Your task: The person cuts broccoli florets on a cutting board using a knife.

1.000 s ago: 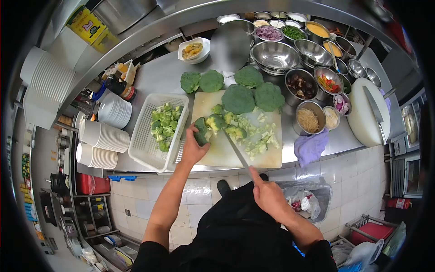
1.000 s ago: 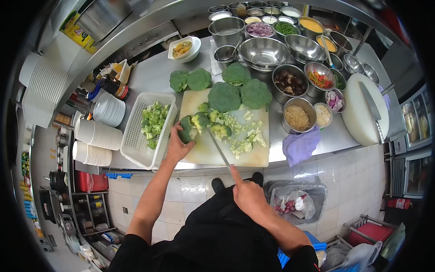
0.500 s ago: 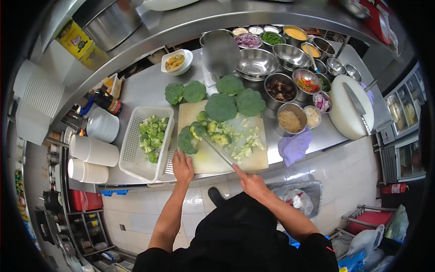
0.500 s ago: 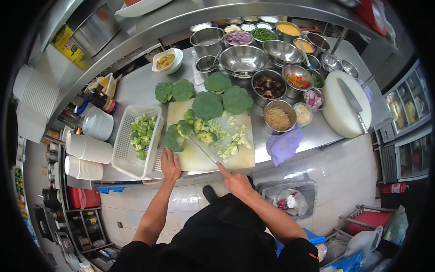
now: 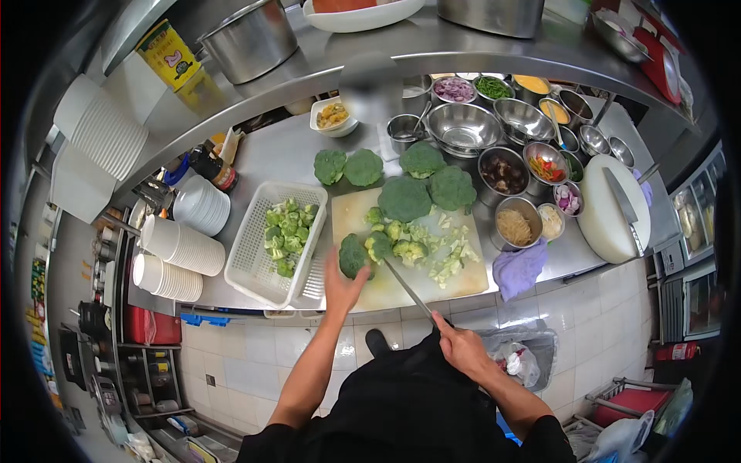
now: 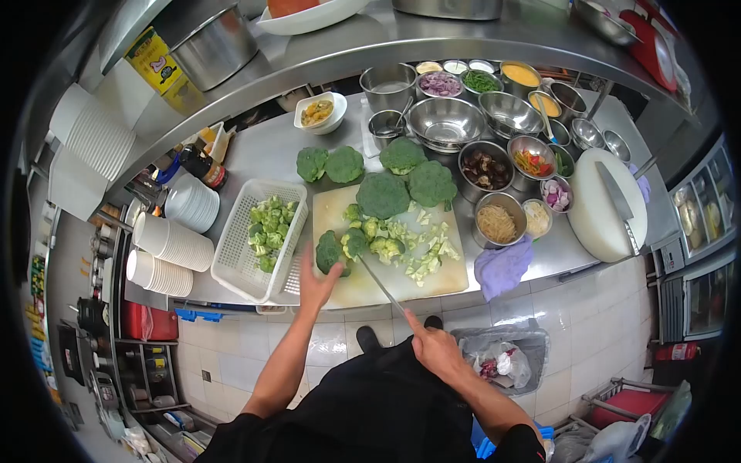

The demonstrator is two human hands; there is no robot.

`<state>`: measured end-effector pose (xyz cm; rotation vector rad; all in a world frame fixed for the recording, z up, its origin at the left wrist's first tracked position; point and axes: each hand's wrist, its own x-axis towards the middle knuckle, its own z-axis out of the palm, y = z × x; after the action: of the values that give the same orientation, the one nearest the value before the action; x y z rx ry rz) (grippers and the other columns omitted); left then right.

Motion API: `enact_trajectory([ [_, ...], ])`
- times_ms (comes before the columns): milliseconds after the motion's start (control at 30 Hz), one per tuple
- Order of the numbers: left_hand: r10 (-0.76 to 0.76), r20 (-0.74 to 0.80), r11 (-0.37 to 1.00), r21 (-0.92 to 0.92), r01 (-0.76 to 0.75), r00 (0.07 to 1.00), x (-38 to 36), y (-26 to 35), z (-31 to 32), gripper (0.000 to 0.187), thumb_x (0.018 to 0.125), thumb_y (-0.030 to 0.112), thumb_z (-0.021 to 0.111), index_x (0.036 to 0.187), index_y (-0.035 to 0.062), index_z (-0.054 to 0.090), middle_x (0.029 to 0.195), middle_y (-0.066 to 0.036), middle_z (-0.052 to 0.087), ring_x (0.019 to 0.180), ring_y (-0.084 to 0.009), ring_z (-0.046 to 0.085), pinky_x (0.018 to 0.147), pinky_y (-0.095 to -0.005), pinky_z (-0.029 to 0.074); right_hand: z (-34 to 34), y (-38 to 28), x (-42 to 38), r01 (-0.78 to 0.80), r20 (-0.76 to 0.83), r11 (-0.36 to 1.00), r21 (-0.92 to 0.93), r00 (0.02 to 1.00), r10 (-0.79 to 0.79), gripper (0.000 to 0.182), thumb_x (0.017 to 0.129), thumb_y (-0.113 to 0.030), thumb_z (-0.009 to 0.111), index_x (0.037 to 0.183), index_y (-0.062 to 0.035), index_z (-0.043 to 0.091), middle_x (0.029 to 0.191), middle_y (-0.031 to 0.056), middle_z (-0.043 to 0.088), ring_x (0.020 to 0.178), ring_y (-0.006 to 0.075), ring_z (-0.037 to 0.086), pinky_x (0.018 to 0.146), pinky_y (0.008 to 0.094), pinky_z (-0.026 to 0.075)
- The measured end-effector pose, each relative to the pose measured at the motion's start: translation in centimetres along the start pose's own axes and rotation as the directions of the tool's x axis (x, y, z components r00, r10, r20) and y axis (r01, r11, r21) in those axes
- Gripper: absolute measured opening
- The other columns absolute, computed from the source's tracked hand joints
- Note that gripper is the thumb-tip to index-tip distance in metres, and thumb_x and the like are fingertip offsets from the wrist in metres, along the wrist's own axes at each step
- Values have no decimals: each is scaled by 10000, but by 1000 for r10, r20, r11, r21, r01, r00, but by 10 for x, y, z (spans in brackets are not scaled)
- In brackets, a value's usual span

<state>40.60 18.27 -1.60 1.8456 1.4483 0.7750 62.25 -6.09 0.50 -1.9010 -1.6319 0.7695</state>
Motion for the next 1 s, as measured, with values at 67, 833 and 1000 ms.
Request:
enact_trajectory([
  [67, 33, 107, 999, -14, -32, 994, 22, 2, 4, 722, 812, 190, 716, 1464, 45, 442, 1391, -225, 519, 1298, -362, 507, 1088, -398, 411, -2, -2, 5, -8, -46, 1000, 24, 999, 9, 657, 870, -96, 609, 1504, -186, 462, 754, 213, 656, 671, 418, 648, 643, 527, 540],
  [833, 192, 221, 981, -63, -182, 956, 91, -70, -42, 575, 751, -74, 660, 1294, 48, 517, 1244, -149, 597, 1149, -251, 581, 1003, -344, 453, 9, -18, 23, -47, -36, 999, 0, 998, 47, 660, 918, -161, 585, 1546, -207, 389, 752, 241, 666, 644, 447, 652, 647, 555, 550],
  [1000, 307, 148, 949, 25, -314, 940, 66, -68, -47, 579, 725, -107, 676, 1263, 37, 520, 1223, -175, 582, 1157, -330, 578, 1008, -379, 451, 13, -38, 20, 31, 3, 1000, -4, 1000, -31, 637, 909, -148, 582, 1522, -111, 413, 702, 232, 660, 600, 427, 652, 599, 551, 549],
])
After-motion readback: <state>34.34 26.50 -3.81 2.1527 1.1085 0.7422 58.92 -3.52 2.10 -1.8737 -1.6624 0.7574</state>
